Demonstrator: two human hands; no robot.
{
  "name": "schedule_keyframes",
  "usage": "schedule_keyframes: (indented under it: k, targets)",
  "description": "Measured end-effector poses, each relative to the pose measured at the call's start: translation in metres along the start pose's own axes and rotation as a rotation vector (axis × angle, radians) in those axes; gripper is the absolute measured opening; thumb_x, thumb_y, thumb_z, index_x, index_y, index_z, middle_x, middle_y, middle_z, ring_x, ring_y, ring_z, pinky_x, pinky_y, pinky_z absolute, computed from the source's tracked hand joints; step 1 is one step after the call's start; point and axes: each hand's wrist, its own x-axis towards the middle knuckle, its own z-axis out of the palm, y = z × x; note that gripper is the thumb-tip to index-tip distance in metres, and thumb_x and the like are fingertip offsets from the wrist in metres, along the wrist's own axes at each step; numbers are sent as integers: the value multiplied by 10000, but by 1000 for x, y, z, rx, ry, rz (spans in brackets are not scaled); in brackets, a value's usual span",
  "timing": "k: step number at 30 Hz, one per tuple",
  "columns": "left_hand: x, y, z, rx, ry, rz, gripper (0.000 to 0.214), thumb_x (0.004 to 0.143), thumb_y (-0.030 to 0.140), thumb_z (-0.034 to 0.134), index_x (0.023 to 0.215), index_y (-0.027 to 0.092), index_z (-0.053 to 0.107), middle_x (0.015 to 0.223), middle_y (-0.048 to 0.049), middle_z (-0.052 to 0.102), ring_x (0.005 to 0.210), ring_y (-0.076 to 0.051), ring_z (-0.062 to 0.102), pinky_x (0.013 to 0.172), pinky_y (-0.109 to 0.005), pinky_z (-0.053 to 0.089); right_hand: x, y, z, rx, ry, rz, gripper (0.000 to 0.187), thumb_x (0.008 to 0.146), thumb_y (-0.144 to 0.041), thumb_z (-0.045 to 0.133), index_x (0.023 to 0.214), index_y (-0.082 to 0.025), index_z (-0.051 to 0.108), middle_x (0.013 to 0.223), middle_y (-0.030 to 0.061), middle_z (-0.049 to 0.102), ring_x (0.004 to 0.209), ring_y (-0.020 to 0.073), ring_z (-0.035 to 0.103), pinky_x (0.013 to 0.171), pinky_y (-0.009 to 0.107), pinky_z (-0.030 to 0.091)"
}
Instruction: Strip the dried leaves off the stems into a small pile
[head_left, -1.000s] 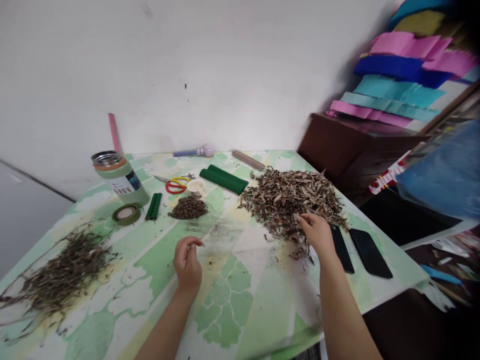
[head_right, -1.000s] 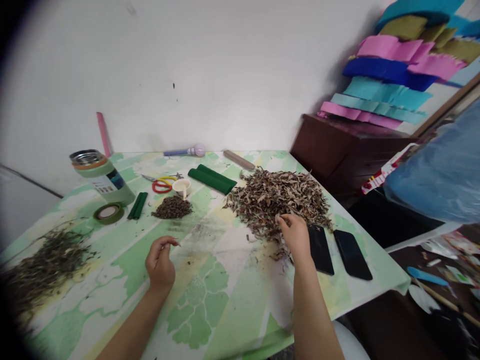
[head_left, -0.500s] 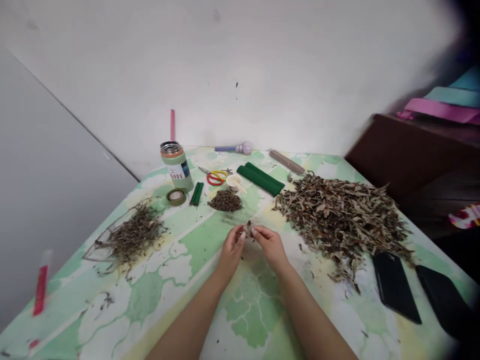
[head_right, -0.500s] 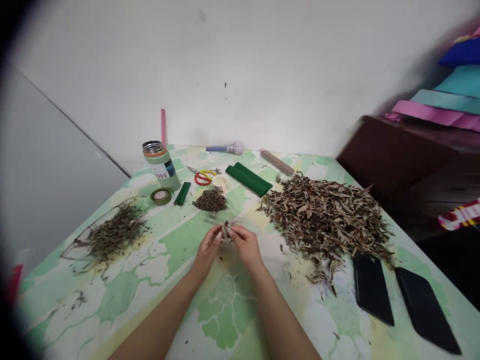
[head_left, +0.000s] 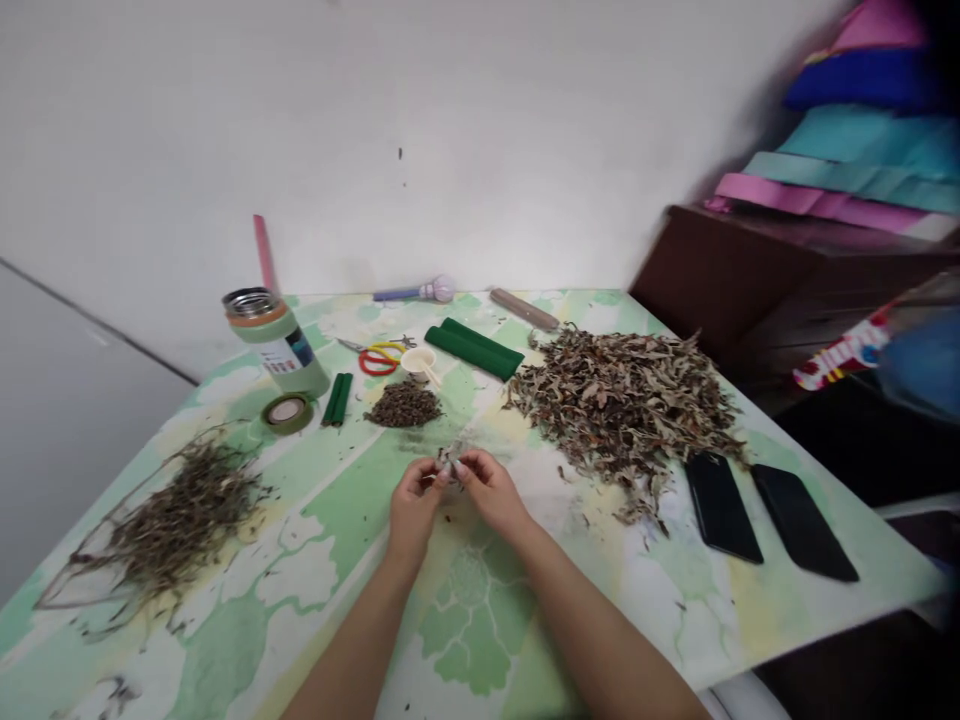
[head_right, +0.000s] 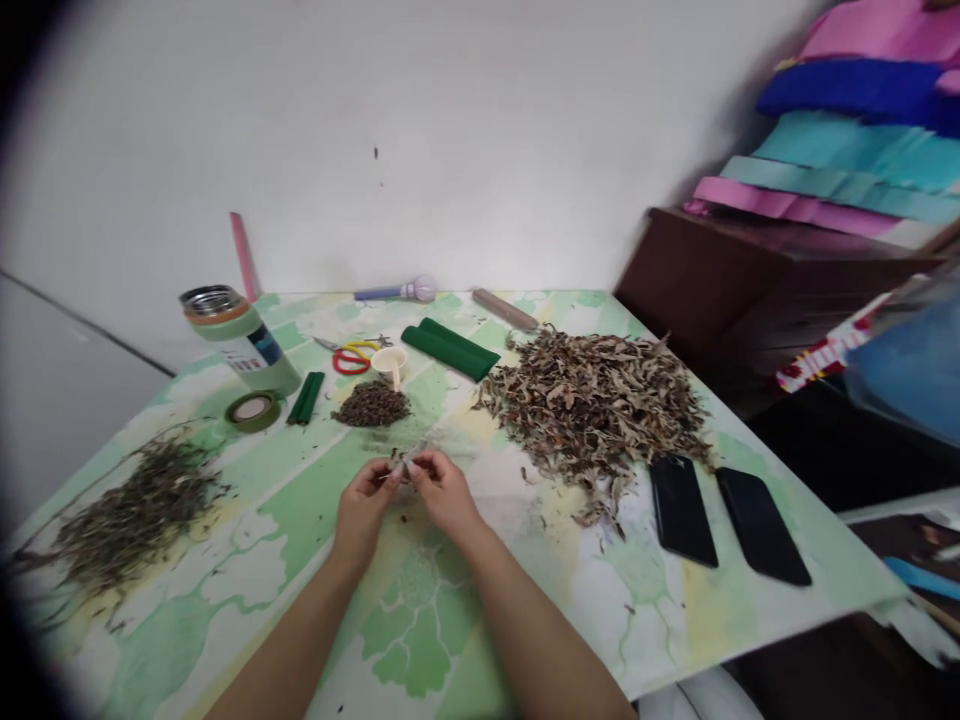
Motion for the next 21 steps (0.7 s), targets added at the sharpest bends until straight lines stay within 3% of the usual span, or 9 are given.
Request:
schedule_keyframes:
  k: [5, 8, 11, 15, 21]
  targets:
    - [0, 5, 0, -227, -75, -137, 265, 611, 310, 759, 766, 160, 604, 782, 3, 618, 714, -112, 561, 672, -217, 445, -1, -2, 4, 109, -50, 103, 340, 671, -505, 663, 746, -181, 593, 664, -17, 573, 620, 117, 498, 641, 265, 402]
    - [0, 6, 1, -372, -124, -199, 268, 594, 274, 776, 766, 159, 605, 893, -17, 653, 788, -117, 594, 735, -224, 461, -2, -5, 7, 194, -35, 116, 398, 604, -533, 700, 745, -180, 581, 775, 14, 631, 637, 116, 526, 659, 275, 422]
    - [-1, 7, 2, -461, -93, -209, 270, 585, 238, 784, 765, 162, 597, 859, -10, 671, 783, -106, 608, 755, -211, 466, -3, -7, 8, 300, 21, 107, 410, 555, -490, 748, 782, -189, 589, 857, 30, 660, 698, 130, 565, 711, 290, 442]
    - [-3, 7, 4, -532, -86, -225, 302, 576, 251, 792, 757, 165, 566, 881, -34, 689, 778, -138, 632, 709, -241, 485, -2, -8, 7, 341, 49, 168, 408, 519, -453, 776, 766, -174, 610, 677, -7, 631, 593, 112, 547, 663, 285, 451]
    - [-7, 6, 7, -497, -76, -184, 408, 498, 236, 833, 791, 173, 556, 752, 16, 671, 674, -106, 625, 628, -204, 480, -5, -3, 7, 366, 20, 192, 411, 510, -443, 778, 770, -162, 627, 666, -8, 633, 519, 81, 526, 577, 246, 440]
